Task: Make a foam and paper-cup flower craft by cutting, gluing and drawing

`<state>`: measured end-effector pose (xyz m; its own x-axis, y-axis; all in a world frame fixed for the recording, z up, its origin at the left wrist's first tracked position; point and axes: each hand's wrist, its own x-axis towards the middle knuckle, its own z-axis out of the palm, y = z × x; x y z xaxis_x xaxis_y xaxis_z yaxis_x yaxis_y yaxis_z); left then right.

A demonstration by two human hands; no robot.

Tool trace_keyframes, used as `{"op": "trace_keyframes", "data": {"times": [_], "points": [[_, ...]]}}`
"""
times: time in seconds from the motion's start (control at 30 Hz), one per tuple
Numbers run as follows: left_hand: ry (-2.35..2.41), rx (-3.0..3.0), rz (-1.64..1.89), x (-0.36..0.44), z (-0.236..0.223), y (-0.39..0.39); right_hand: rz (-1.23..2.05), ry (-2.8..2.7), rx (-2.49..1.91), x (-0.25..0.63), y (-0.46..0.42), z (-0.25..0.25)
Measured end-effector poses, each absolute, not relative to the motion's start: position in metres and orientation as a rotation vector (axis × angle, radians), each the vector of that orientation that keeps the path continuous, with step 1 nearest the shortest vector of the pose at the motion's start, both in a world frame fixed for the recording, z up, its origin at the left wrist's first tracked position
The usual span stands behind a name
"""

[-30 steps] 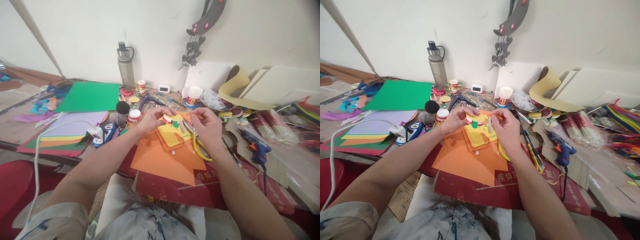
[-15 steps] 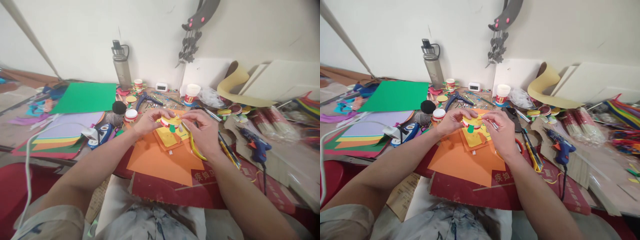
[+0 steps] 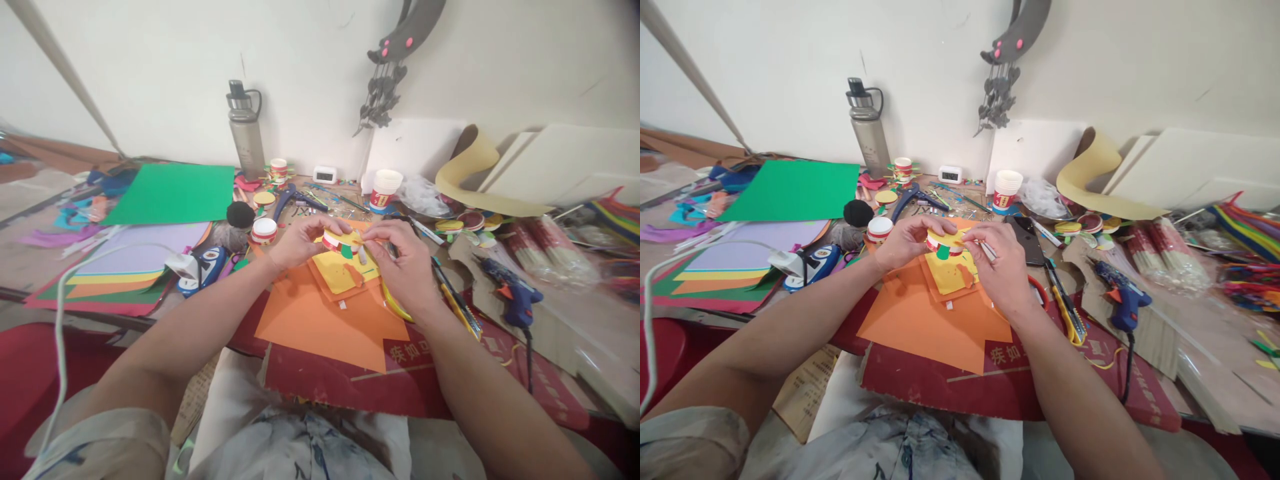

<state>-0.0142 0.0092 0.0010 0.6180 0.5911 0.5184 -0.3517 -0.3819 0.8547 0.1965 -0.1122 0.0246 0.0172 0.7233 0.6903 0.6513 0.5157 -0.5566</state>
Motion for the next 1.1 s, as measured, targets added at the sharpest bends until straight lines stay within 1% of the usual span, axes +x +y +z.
{"op": "trace_keyframes", "data": {"times": [0.23, 0.37, 0.57, 0.8, 1.0, 1.1], "points": [[0.189, 1.692, 1.014, -0.014, -0.001, 0.009, 0.094, -1.732, -1.136, 0.194, -0.115, 0.029], [0.196, 1.681, 1.004, -0.015, -0.002, 0.01, 0.139, -1.741, -1.182, 0.193, -0.118, 0.031], [0.375, 1.593, 0.967, -0.015, -0.003, 0.009, 0.244, -1.591, -1.235, 0.193, -0.114, 0.023], [0.354, 1.437, 0.847, -0.008, 0.0, 0.001, 0.297, -1.549, -1.232, 0.195, -0.107, 0.018], [0.381, 1.381, 0.837, -0.005, 0.005, -0.007, 0.435, -1.494, -1.264, 0.196, -0.103, 0.015], [0.437, 1.37, 0.816, -0.005, 0.007, -0.01, 0.564, -1.434, -1.259, 0.195, -0.103, 0.016]]}}
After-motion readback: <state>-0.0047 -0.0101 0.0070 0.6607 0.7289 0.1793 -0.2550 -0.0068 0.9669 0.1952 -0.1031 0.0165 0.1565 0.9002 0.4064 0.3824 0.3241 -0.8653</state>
